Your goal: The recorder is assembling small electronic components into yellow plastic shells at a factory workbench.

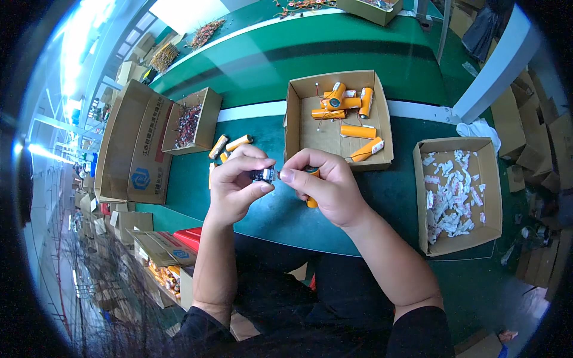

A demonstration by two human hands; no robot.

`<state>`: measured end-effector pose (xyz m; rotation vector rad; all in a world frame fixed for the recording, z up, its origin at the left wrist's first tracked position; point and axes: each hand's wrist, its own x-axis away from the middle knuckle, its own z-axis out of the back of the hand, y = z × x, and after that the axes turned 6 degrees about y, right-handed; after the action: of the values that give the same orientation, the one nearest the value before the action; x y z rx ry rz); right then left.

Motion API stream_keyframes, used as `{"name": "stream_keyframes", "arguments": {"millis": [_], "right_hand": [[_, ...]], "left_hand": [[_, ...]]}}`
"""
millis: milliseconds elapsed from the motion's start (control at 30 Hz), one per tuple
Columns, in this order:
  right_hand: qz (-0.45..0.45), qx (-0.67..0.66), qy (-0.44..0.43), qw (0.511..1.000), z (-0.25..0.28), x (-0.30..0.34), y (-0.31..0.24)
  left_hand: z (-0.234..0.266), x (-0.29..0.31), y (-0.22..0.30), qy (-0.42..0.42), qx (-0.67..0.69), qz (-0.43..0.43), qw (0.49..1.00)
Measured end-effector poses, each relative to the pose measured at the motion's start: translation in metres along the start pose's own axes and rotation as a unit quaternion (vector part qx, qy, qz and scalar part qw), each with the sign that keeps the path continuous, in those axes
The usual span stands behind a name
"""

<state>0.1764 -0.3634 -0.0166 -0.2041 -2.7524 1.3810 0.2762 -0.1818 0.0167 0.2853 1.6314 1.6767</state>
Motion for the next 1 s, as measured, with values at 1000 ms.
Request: {"name": "stream_keyframes", "arguments": {"millis": [1000], "right_hand": [[0.255,0.55,0.032,0.795,-0.034,-0.011,0.011]], "left_hand": [[0.001,0.018,0.038,-0.195,0.385,-0.019,0.902]]}}
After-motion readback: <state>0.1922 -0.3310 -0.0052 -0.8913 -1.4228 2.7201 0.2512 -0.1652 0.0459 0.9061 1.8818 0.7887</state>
